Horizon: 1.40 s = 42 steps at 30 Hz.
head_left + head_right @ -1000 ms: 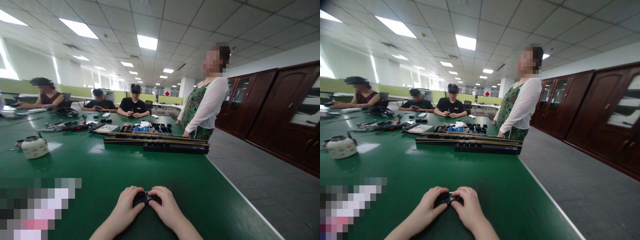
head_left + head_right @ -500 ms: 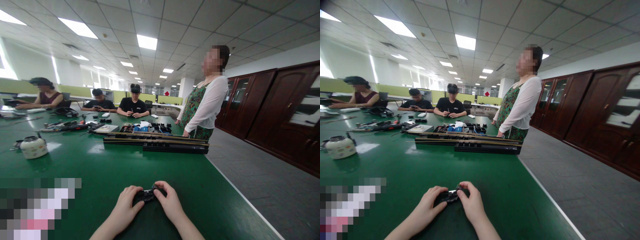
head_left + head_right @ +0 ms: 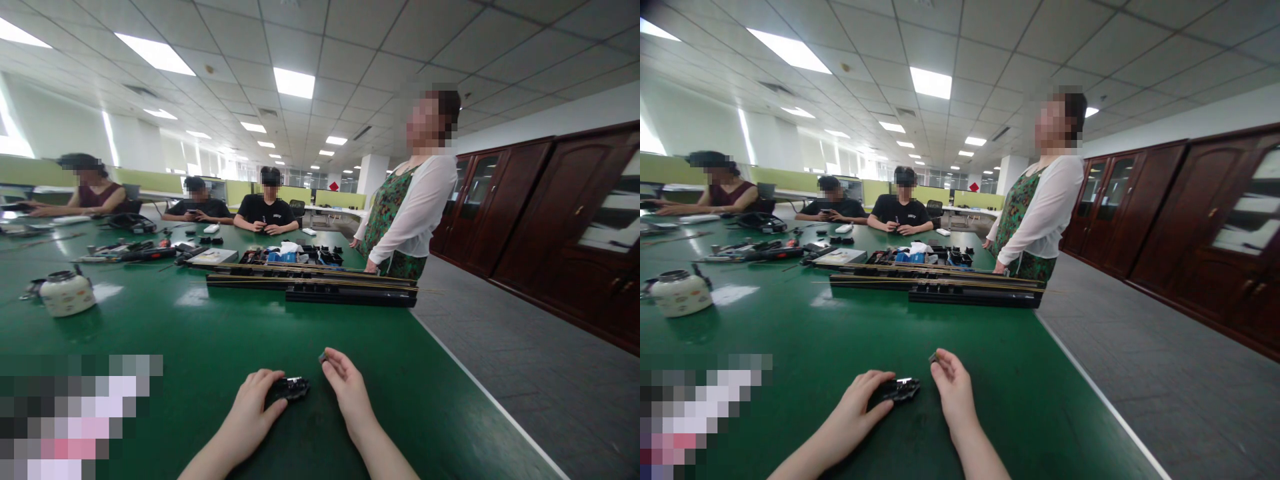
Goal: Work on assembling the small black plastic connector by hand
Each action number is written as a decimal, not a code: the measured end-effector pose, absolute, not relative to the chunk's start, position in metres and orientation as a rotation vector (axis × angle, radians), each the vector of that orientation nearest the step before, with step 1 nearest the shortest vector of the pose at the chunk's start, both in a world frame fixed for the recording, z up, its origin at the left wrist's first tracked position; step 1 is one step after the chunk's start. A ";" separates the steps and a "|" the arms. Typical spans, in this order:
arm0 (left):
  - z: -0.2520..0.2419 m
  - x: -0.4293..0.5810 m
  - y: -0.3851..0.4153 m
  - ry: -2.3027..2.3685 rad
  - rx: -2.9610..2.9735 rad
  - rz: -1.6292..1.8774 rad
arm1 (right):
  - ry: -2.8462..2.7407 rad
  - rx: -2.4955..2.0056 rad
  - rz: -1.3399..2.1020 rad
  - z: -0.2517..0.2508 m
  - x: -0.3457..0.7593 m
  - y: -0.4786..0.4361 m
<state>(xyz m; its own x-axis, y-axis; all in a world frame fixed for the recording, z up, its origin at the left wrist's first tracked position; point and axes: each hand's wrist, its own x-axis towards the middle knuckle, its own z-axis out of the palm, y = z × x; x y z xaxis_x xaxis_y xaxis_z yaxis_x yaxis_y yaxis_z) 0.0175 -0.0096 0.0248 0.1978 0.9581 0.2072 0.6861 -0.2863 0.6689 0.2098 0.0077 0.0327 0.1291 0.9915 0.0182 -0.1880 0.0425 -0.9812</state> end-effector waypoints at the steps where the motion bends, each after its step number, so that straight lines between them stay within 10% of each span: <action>1: 0.024 0.017 -0.009 1.533 2.046 0.844 | -0.974 -1.101 1.184 0.033 0.210 0.008; 42: 0.027 0.017 -0.011 1.544 2.058 0.801 | -1.033 -1.114 1.200 0.031 0.212 0.007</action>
